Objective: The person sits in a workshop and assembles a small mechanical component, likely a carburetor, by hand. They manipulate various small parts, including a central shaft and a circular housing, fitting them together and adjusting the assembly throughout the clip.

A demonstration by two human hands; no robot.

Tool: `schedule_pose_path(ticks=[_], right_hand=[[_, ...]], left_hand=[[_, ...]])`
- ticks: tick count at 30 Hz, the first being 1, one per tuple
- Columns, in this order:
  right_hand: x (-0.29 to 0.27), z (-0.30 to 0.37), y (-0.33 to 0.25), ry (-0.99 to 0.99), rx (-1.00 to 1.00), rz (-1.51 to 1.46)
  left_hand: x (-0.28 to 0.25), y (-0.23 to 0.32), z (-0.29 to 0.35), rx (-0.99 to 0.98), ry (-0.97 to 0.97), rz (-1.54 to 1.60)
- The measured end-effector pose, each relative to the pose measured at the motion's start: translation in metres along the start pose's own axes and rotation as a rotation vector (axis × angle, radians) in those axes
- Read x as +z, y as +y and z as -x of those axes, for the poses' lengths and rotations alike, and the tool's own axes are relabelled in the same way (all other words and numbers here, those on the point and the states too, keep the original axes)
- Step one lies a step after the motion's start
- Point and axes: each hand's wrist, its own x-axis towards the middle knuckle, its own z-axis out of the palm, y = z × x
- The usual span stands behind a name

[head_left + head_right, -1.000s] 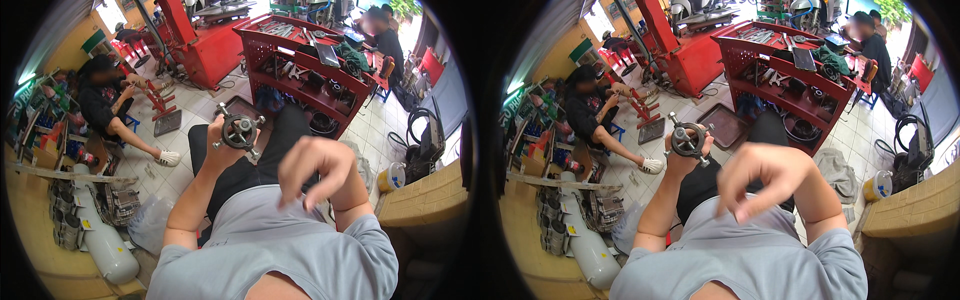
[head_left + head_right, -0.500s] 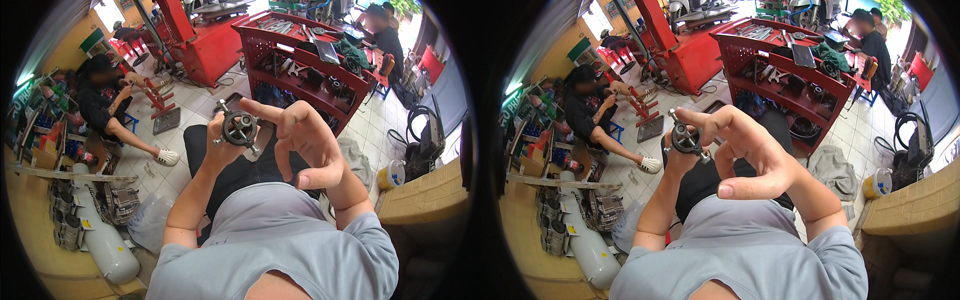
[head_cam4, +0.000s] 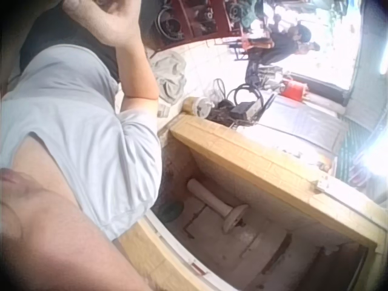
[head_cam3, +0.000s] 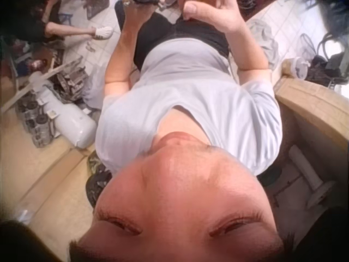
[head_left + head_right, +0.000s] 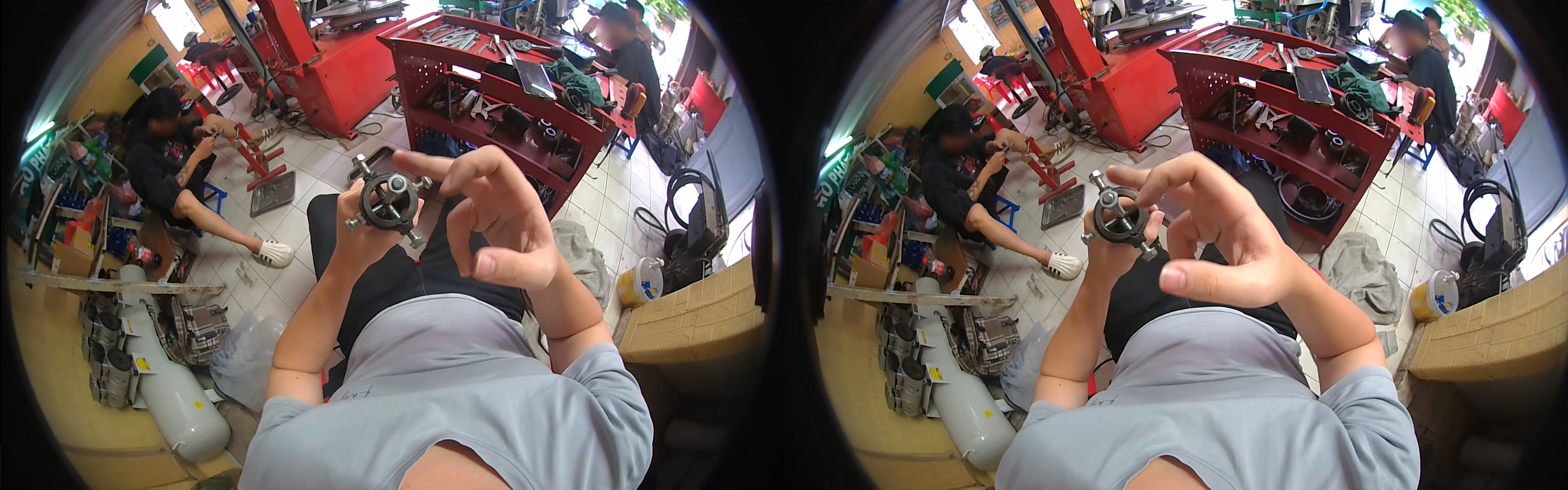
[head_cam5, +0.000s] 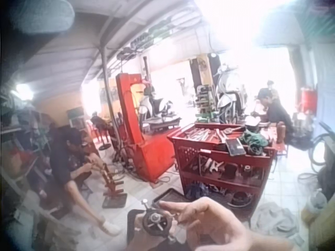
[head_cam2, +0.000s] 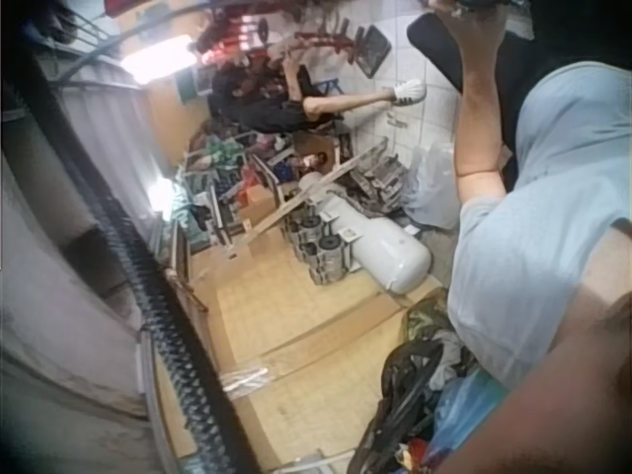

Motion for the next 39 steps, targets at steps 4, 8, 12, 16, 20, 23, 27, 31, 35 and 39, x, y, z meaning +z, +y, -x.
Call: schedule_pose_path(ticks=[4, 8, 12, 16, 20, 23, 27, 31, 35, 39], right_hand=[[-0.003, 0.003, -0.005, -0.077, 0.141, -0.036], [-0.023, 0.004, -0.004, -0.105, 0.101, -0.135], [-0.020, 0.009, -0.011, -0.127, 0.163, -0.113], [-0.006, 0.001, 0.002, -0.086, -0.033, 0.044], [-0.007, 0.001, -0.002, -0.120, 0.057, 0.065], [-0.006, 0.003, -0.004, -0.135, 0.094, 0.063], [-0.026, 0.007, -0.004, -0.082, 0.097, 0.002], [-0.021, 0.004, -0.004, -0.020, 0.080, -0.041], [-0.009, 0.000, -0.004, -0.057, 0.063, -0.037], [-0.003, -0.002, -0.005, -0.024, 0.063, 0.021]], left_hand=[[0.000, 0.000, -0.002, 0.053, -0.040, -0.083], [-0.003, -0.004, 0.001, -0.081, -0.007, 0.081], [-0.001, -0.004, -0.003, -0.055, 0.106, 0.168], [-0.003, 0.007, -0.006, -0.020, 0.104, 0.179], [-0.006, -0.002, -0.004, -0.042, -0.030, 0.016], [-0.003, -0.004, -0.001, -0.112, -0.036, 0.097], [-0.001, -0.003, -0.006, 0.013, 0.072, 0.094], [-0.004, -0.011, -0.004, 0.048, 0.042, 0.037], [0.000, -0.007, -0.003, 0.016, 0.044, 0.072], [-0.005, -0.004, -0.001, -0.107, -0.084, -0.011]])
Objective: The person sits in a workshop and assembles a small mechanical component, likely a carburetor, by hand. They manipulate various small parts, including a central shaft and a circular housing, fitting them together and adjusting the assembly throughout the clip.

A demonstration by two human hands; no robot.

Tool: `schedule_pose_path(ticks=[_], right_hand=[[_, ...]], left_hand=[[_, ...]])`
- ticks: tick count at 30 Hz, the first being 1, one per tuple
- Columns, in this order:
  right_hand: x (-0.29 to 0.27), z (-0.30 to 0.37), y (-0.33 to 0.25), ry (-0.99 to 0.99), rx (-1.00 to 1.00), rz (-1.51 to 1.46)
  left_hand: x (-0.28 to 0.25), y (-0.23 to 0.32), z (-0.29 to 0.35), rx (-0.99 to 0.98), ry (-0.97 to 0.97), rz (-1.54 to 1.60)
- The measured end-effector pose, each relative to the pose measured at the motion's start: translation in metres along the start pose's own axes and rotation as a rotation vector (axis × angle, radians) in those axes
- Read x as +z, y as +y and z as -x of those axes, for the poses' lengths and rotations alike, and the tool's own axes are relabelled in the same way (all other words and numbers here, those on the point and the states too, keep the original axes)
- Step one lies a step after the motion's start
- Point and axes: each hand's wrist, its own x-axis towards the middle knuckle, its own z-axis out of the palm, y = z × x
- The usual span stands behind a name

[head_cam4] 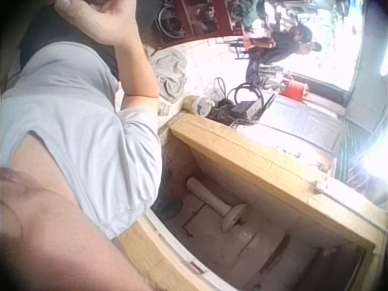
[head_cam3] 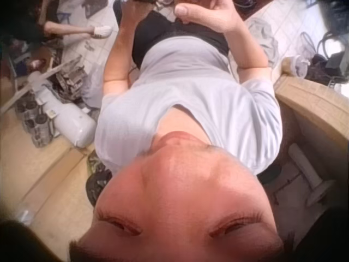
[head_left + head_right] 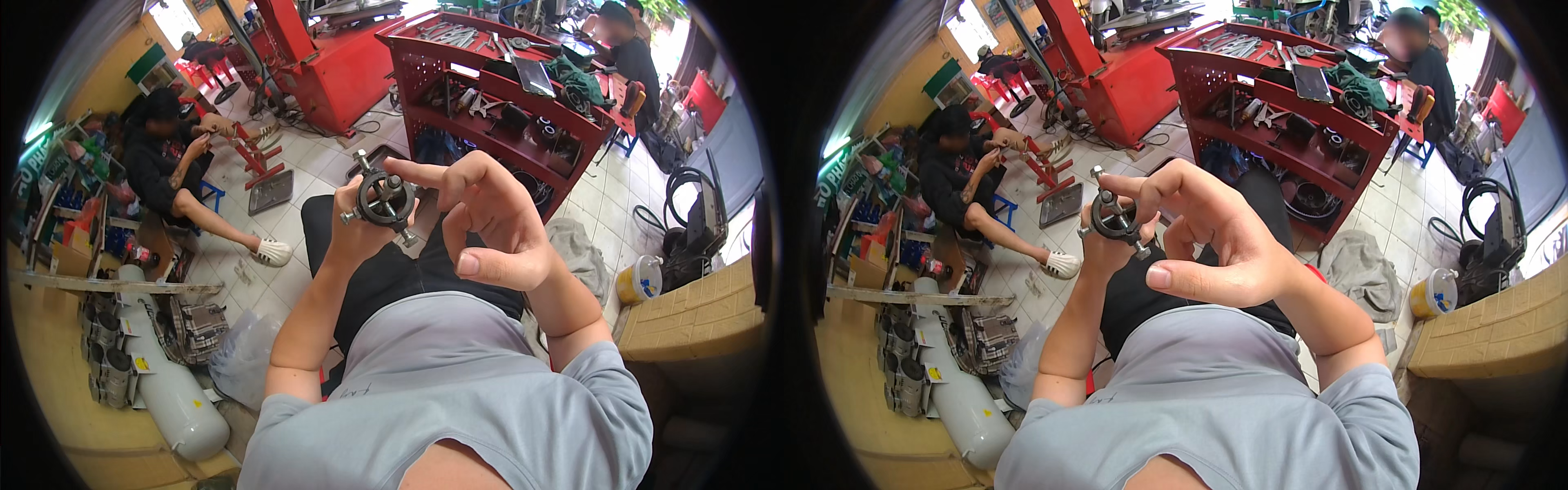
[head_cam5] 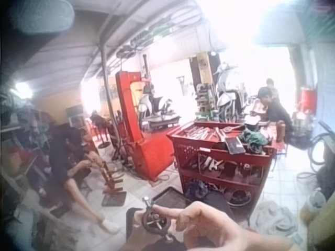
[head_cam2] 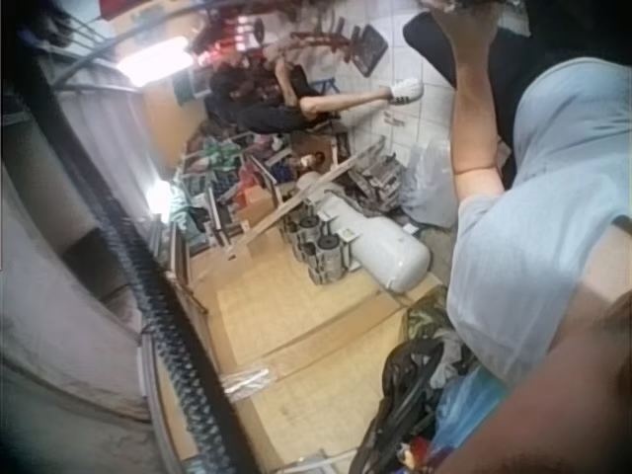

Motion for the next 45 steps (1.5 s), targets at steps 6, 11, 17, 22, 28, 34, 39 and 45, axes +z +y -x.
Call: schedule_pose_path(ticks=[6, 11, 17, 22, 28, 34, 39, 45], right_hand=[[-0.027, 0.006, 0.004, -0.002, 0.049, -0.183], [-0.007, 0.000, 0.001, 0.027, -0.032, -0.067], [-0.004, 0.000, 0.000, -0.014, 0.048, 0.034], [-0.001, 0.000, 0.002, 0.003, 0.022, 0.006], [-0.018, 0.000, 0.008, 0.005, -0.002, -0.052], [-0.004, -0.001, 0.010, 0.011, -0.029, 0.082], [-0.006, -0.001, 0.010, -0.041, -0.022, 0.101], [-0.015, 0.000, 0.009, -0.024, -0.083, -0.009]], left_hand=[[0.009, 0.005, 0.000, -0.035, 0.142, 0.296], [0.005, -0.001, -0.002, 0.115, 0.089, 0.095], [0.001, 0.003, 0.000, 0.090, 0.043, 0.028], [-0.001, 0.004, -0.004, 0.181, 0.022, -0.015], [0.005, -0.004, -0.001, 0.067, 0.092, 0.184], [0.004, 0.001, -0.001, 0.106, 0.010, 0.181], [0.006, 0.005, 0.003, -0.024, 0.003, 0.258], [0.009, 0.004, 0.000, 0.057, 0.054, 0.240]])
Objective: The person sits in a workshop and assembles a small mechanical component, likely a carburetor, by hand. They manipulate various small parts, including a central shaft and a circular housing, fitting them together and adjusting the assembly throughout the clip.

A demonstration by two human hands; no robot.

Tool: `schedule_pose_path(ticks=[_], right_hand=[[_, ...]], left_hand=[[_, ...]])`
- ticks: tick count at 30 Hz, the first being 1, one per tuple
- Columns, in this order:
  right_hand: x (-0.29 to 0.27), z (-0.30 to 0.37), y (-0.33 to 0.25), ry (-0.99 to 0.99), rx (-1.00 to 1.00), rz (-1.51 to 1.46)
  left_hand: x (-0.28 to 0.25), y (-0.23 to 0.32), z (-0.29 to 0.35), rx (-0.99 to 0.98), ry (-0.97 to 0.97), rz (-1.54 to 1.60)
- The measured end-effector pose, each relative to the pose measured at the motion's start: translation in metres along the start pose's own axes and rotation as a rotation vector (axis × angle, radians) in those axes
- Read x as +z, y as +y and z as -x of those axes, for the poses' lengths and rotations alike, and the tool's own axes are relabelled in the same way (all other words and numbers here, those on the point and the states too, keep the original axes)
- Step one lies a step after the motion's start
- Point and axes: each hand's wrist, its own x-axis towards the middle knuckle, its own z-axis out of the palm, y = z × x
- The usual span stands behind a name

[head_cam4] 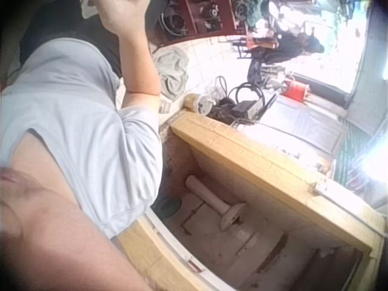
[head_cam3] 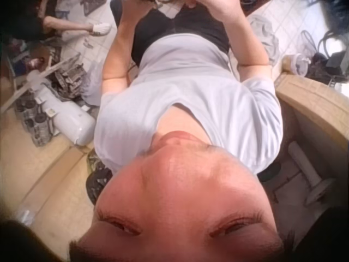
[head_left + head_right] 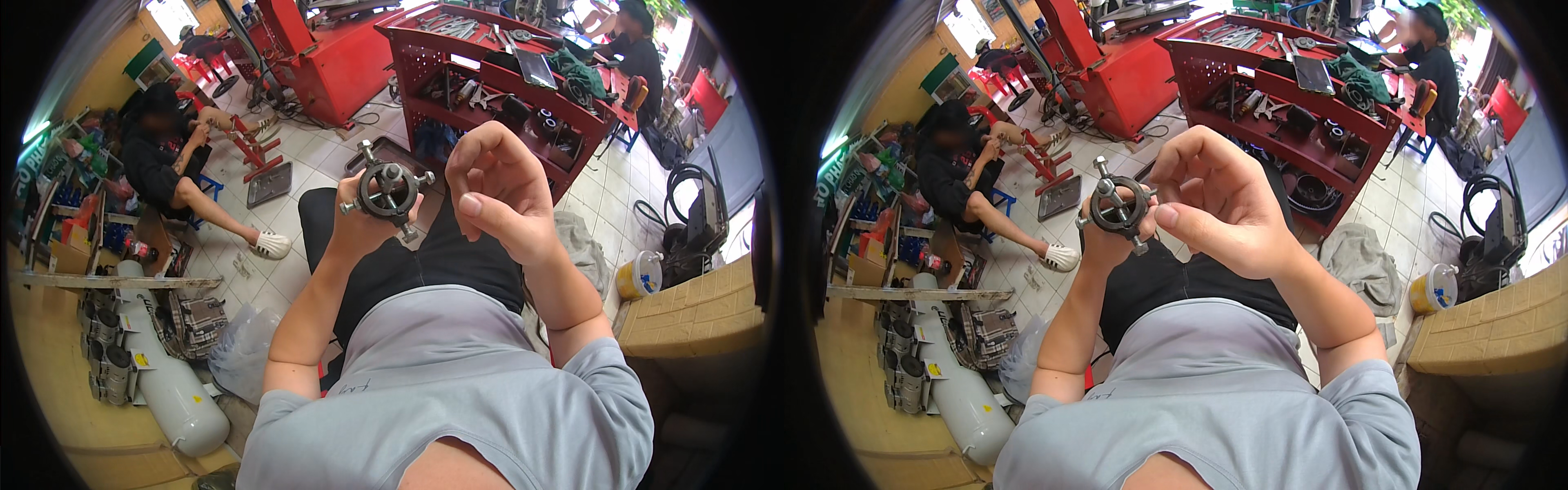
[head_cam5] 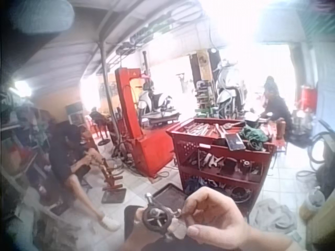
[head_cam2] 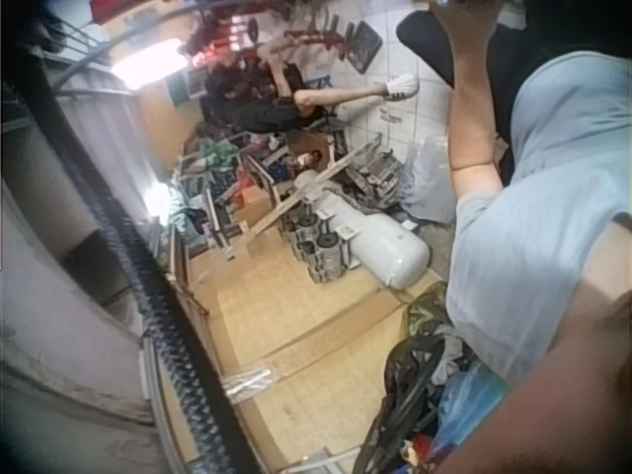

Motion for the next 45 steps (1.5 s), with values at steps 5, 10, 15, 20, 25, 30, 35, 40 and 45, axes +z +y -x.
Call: schedule_pose_path(ticks=[5, 10, 15, 20, 25, 30, 35, 40, 45], right_hand=[[0.010, -0.002, -0.001, 0.063, 0.086, 0.196], [0.008, -0.002, 0.002, 0.029, 0.129, 0.352], [0.005, -0.001, 0.005, 0.008, 0.127, 0.412], [0.005, 0.000, 0.007, 0.021, 0.114, 0.430], [0.005, -0.001, 0.004, 0.008, 0.131, 0.458], [0.005, -0.001, 0.007, 0.023, 0.113, 0.429], [0.004, -0.001, 0.008, 0.027, 0.095, 0.421], [0.004, 0.000, 0.007, 0.041, 0.118, 0.419], [0.006, -0.003, 0.004, 0.055, 0.109, 0.401]], left_hand=[[-0.005, 0.006, -0.002, 0.074, -0.054, -0.099], [-0.002, 0.008, -0.001, 0.061, -0.058, -0.017], [-0.004, 0.005, 0.000, 0.038, -0.124, -0.049], [-0.001, 0.006, 0.000, 0.074, -0.091, -0.027], [-0.002, 0.004, 0.002, 0.040, -0.089, -0.028], [-0.001, 0.007, 0.001, 0.044, -0.071, -0.008], [-0.002, 0.006, 0.001, 0.101, -0.037, -0.032], [-0.001, 0.005, 0.000, 0.114, -0.031, -0.011], [-0.004, -0.002, 0.000, 0.102, -0.094, -0.028]])
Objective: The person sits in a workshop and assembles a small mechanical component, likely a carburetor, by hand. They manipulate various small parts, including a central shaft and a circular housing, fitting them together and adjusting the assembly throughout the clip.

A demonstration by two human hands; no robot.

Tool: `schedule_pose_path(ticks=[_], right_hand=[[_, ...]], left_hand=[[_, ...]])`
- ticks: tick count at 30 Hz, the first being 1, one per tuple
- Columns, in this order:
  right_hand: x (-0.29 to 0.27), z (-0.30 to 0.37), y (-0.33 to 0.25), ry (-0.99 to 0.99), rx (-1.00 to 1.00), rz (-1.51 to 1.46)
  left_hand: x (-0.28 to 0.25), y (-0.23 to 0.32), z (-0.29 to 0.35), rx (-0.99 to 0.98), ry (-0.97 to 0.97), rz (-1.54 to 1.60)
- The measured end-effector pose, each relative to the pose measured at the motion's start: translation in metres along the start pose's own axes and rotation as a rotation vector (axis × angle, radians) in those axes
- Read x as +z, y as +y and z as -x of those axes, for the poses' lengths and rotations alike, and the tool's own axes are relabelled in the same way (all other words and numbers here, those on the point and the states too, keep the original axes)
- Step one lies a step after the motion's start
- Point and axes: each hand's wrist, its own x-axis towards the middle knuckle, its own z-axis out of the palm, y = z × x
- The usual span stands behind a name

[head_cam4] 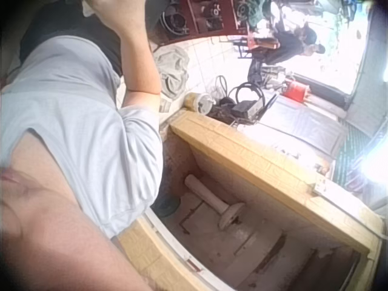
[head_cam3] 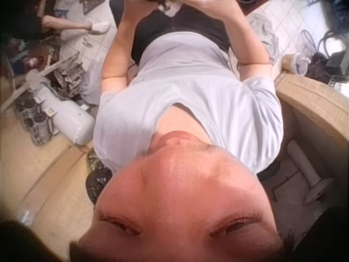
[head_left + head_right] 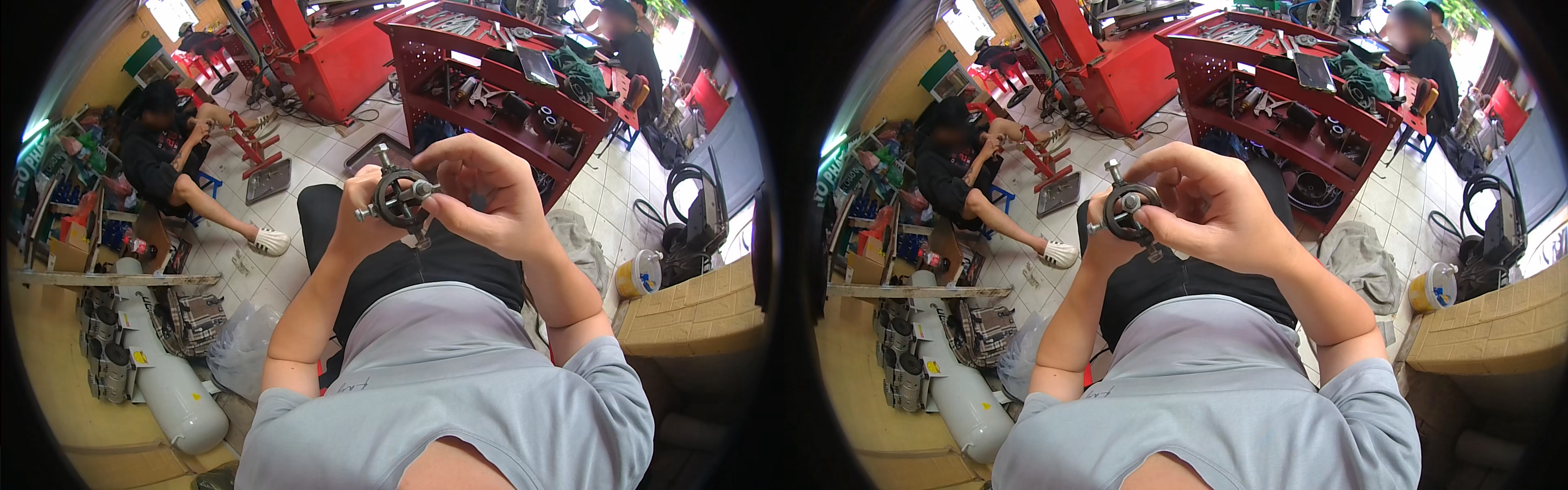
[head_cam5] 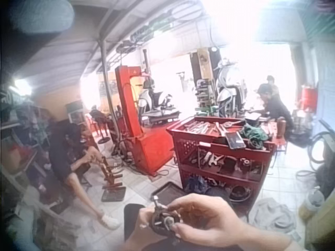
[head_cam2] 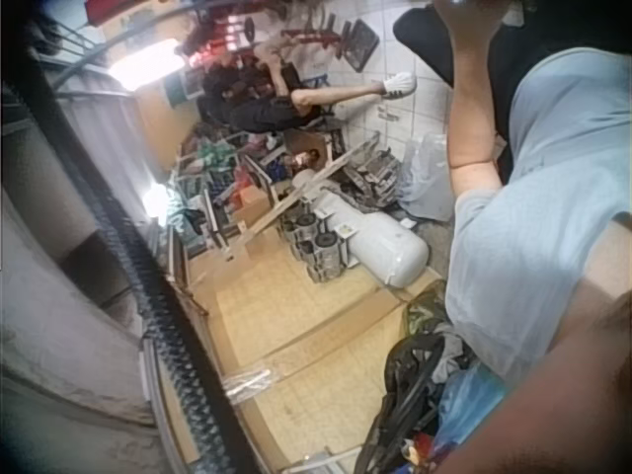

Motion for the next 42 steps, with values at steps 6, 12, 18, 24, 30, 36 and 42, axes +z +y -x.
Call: schedule_pose_path(ticks=[6, 12, 18, 24, 30, 36, 42], right_hand=[[-0.011, -0.008, 0.008, -0.055, -0.348, 0.324], [-0.012, -0.005, 0.001, -0.116, -0.261, 0.305], [-0.011, -0.009, 0.003, -0.064, -0.373, 0.381], [-0.017, -0.009, 0.011, -0.034, -0.240, 0.308], [-0.022, -0.013, 0.016, 0.059, 0.103, 0.080], [-0.025, -0.015, 0.016, 0.056, 0.056, 0.210], [-0.035, -0.018, 0.018, 0.093, 0.078, 0.237]], left_hand=[[-0.001, -0.004, -0.001, 0.082, -0.017, -0.029], [-0.003, -0.008, -0.001, 0.086, -0.096, -0.025], [0.008, -0.010, 0.007, 0.013, -0.065, 0.104], [0.012, 0.011, -0.001, -0.165, -0.233, 0.154], [0.015, 0.005, 0.003, -0.519, -0.461, 0.487], [-0.001, 0.006, -0.011, -0.533, -0.609, 0.342], [-0.020, -0.014, -0.015, -0.373, -0.395, 0.307]])
